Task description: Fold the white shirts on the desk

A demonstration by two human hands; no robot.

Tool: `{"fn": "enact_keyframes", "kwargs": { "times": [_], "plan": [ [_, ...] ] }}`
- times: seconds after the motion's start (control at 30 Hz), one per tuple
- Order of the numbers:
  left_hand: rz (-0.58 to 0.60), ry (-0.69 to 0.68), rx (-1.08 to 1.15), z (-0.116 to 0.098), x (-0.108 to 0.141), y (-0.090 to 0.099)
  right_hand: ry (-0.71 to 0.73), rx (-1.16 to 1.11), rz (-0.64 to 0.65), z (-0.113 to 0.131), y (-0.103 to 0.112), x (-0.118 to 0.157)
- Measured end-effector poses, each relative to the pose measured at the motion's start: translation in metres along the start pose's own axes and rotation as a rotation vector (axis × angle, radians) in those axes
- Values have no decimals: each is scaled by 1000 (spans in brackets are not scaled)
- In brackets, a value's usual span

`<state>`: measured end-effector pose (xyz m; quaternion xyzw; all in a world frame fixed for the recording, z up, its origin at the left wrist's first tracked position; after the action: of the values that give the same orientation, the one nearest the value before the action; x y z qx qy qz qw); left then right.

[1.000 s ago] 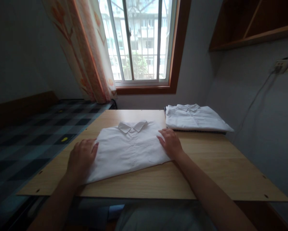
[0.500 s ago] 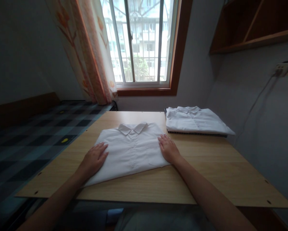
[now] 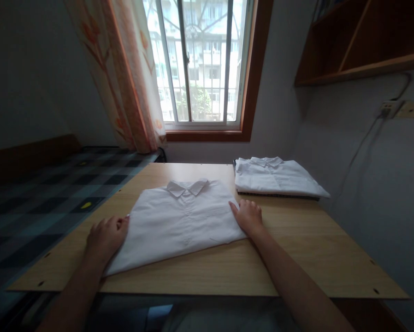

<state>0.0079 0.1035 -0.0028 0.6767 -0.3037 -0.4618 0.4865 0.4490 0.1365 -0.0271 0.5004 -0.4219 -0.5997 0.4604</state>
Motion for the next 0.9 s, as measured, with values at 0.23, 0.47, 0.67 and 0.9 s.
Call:
{"fn": "enact_keyframes", "kwargs": {
  "times": [0.23, 0.47, 0.67, 0.9],
  "plan": [
    [95, -26, 21, -3, -2, -3, -67, -32, 25, 1, -1, -2],
    [105, -112, 98, -14, -2, 5, -17, -203, -4, 3, -10, -12],
    [136, -79, 301, -20, 1, 11, 103, -454, -112, 9, -8, -13],
    [96, -29, 397, -20, 2, 18, 119, -509, -193, 11, 10, -6]
  ]
}}
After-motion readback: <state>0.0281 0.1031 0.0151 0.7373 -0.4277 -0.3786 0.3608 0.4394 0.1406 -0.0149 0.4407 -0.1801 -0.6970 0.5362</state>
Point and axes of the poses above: each hand's wrist, its own x-axis away from the middle knuckle, its own y-axis out of the back of the hand, z = x × y, the point moved 6 cm from there along -x, towards the middle knuckle, and after that the axes turned 6 degrees about y, right-handed, at the moved point
